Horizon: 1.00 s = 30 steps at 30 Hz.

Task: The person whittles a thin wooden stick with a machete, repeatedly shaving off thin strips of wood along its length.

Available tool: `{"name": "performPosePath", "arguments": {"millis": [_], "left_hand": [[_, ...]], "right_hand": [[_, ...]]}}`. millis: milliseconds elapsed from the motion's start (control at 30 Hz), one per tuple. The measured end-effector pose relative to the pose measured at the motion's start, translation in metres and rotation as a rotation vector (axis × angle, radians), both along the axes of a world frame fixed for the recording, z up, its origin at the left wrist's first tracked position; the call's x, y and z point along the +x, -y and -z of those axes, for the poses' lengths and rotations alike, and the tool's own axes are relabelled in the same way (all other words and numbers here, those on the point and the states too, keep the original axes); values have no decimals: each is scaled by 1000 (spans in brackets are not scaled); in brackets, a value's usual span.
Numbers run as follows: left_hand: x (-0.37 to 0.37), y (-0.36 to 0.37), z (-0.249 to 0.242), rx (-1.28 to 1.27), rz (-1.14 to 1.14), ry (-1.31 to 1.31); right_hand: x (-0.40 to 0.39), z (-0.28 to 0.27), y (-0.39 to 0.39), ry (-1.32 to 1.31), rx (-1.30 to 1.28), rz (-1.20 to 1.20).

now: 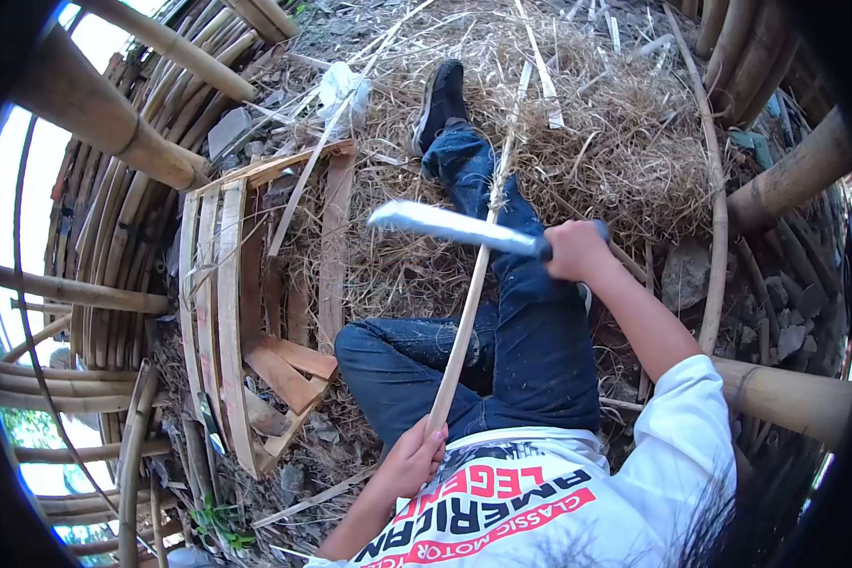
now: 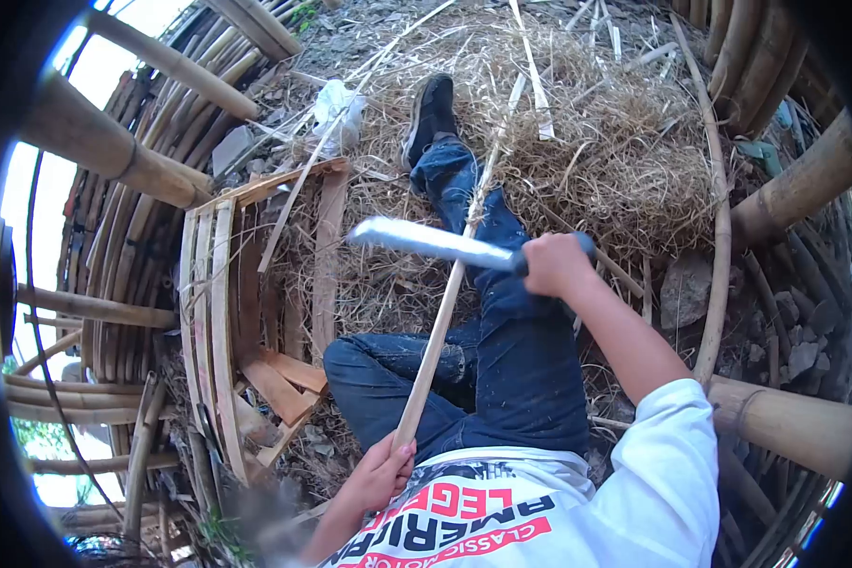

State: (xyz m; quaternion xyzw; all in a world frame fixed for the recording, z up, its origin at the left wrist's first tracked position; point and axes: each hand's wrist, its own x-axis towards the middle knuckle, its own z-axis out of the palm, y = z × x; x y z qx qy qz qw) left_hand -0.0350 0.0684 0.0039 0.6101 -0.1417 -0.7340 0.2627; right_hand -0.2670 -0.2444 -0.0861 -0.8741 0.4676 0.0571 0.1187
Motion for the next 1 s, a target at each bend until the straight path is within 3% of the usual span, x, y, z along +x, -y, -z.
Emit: {"name": "performPosePath", "arguments": {"millis": [67, 133, 200, 400, 533, 600, 667, 733, 833, 967, 1000], "left_hand": [[-3, 0, 0, -39, 7, 9], [-6, 8, -4, 67, -102, -223], [-8, 10, -4, 83, -115, -289], [-16, 9, 22, 11, -127, -325], [-24, 5, 25, 1, -163, -383], [-25, 5, 22, -13, -181, -409], [-27, 5, 21, -81, -94, -269], [-24, 0, 25, -108, -111, -301], [-22, -4, 20, -120, 40, -85], [-14, -19, 14, -182, 104, -75], [-10, -24, 14, -260, 101, -214]], "right_hand": [[-5, 2, 9, 53, -7, 79], [1, -5, -1, 54, -19, 59], [1, -10, -28, 36, -4, 41], [11, -8, -112, 565, 10, 143], [20, -16, -154, 834, 204, 327], [19, -26, -164, 842, 263, 357], [14, -29, -170, 926, 486, 392], [9, -25, -178, 932, 497, 366], [5, -33, -188, 978, 950, 508], [4, -29, -199, 1006, 1037, 560], [5, -28, -203, 1077, 1059, 611]]}}
